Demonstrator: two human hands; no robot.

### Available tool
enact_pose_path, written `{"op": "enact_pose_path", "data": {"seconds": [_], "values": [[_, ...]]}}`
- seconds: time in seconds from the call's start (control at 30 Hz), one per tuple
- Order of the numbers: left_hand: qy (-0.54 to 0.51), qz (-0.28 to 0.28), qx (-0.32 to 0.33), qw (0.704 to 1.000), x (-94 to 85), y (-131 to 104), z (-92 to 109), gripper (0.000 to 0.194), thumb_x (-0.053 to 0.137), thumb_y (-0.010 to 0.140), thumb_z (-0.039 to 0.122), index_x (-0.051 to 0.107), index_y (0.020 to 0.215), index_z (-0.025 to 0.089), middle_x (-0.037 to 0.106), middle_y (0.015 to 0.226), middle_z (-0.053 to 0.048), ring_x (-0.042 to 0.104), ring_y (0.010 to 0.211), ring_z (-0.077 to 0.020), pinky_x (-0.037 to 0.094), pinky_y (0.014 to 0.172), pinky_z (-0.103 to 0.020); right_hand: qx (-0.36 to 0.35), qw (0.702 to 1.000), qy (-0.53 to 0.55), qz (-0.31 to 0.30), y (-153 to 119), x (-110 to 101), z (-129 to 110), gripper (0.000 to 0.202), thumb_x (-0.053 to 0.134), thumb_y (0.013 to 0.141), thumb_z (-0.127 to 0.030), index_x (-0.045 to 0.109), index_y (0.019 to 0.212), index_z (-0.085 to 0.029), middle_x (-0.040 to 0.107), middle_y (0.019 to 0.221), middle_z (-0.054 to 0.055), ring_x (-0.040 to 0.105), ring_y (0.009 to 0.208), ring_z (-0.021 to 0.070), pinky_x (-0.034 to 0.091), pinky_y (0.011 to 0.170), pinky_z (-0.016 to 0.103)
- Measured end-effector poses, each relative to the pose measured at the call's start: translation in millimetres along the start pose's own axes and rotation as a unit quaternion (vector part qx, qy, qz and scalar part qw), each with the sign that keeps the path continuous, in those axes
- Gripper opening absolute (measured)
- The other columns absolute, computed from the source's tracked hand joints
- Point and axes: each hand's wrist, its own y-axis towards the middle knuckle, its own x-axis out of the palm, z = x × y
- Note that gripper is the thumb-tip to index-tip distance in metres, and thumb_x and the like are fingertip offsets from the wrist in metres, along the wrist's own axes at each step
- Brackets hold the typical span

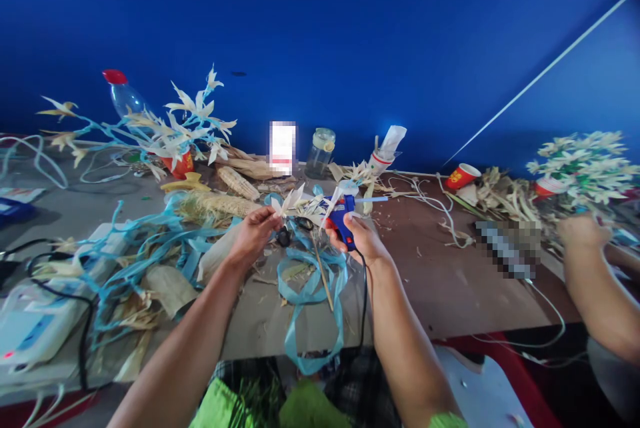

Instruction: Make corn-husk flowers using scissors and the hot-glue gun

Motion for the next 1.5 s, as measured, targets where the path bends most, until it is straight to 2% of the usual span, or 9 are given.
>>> {"op": "enact_pose_path", "data": {"seconds": [0.3,0.43,0.57,0.9,0.97,1.1,1.17,1.3,1.5], "values": [[-0.136,0.008,-0.035,0.99,-2.4,2,-3,0.018,0.076,0.063,0.03,0.064,0.068,0.017,0.058,0.063,0.002,0.052,0.058,-0.0074,0.041,0.059,-0.02,-0.099,0.981,-0.098,0.134,8,-15,3,0.045,0.056,0.072,-0.06,0.06,0.088,-0.018,0.061,0.074,0.003,0.042,0.046,0.009,0.032,0.047,0.026],[-0.186,0.003,-0.032,0.982,-0.6,1,0,0.017,0.077,0.062,0.026,0.063,0.066,0.016,0.056,0.062,0.003,0.048,0.055,-0.006,0.044,0.061,-0.022,-0.094,0.89,-0.35,0.278,21,-18,20,0.034,0.062,0.07,-0.048,0.06,0.085,-0.017,0.061,0.076,0.004,0.054,0.063,0.0158,0.04,0.058,0.028],[-0.195,-0.02,-0.021,0.98,-0.4,0,2,0.018,0.077,0.063,0.025,0.061,0.064,0.015,0.053,0.059,0.003,0.047,0.056,-0.0061,0.045,0.063,-0.023,-0.063,0.785,-0.525,0.321,29,-20,35,0.035,0.065,0.067,-0.043,0.061,0.09,-0.016,0.062,0.088,0.008,0.058,0.082,0.0219,0.044,0.071,0.032],[-0.213,-0.028,-0.023,0.976,0.4,-1,0,0.016,0.075,0.065,0.022,0.06,0.063,0.015,0.055,0.061,0.001,0.048,0.057,-0.0074,0.044,0.063,-0.024,-0.017,0.719,-0.614,0.325,21,-8,32,0.035,0.061,0.074,-0.037,0.063,0.104,-0.018,0.056,0.106,0.014,0.057,0.092,0.0251,0.043,0.08,0.038],[-0.213,-0.03,-0.024,0.976,0.4,0,-2,0.015,0.074,0.066,0.022,0.061,0.064,0.015,0.056,0.06,0.002,0.048,0.057,-0.0075,0.044,0.063,-0.023,-0.075,0.739,-0.57,0.351,21,-4,28,0.031,0.057,0.077,-0.034,0.065,0.101,-0.017,0.058,0.105,0.014,0.057,0.092,0.0247,0.042,0.083,0.039],[-0.206,-0.019,-0.036,0.978,0.7,1,-5,0.015,0.076,0.063,0.025,0.064,0.065,0.016,0.057,0.061,0.002,0.049,0.057,-0.0074,0.043,0.06,-0.021,-0.11,0.912,-0.304,0.252,25,10,18,0.032,0.054,0.079,-0.043,0.066,0.084,-0.015,0.063,0.08,0.008,0.057,0.071,0.0175,0.045,0.07,0.032],[-0.194,-0.012,-0.044,0.98,1.2,1,-6,0.015,0.077,0.061,0.027,0.066,0.065,0.018,0.058,0.061,0.003,0.05,0.058,-0.0079,0.044,0.061,-0.021,-0.082,0.966,-0.149,0.196,26,21,10,0.035,0.057,0.076,-0.049,0.067,0.083,-0.016,0.063,0.075,0.005,0.056,0.064,0.0143,0.044,0.063,0.029],[-0.173,-0.025,-0.044,0.984,2.5,1,-7,0.012,0.076,0.061,0.03,0.068,0.066,0.023,0.061,0.065,0.002,0.053,0.063,-0.0105,0.046,0.065,-0.023,-0.049,0.99,-0.067,0.117,33,47,-7,0.039,0.064,0.069,-0.054,0.069,0.083,-0.018,0.065,0.074,0.002,0.057,0.064,0.0118,0.042,0.058,0.024],[-0.164,-0.035,-0.05,0.985,3.1,-1,-5,0.013,0.076,0.061,0.029,0.069,0.069,0.021,0.063,0.068,0.002,0.054,0.063,-0.0106,0.046,0.067,-0.025,-0.049,0.984,-0.07,0.154,49,68,-10,0.028,0.069,0.063,-0.047,0.067,0.068,-0.019,0.065,0.063,-0.001,0.06,0.062,0.0142,0.044,0.056,0.024]]}}
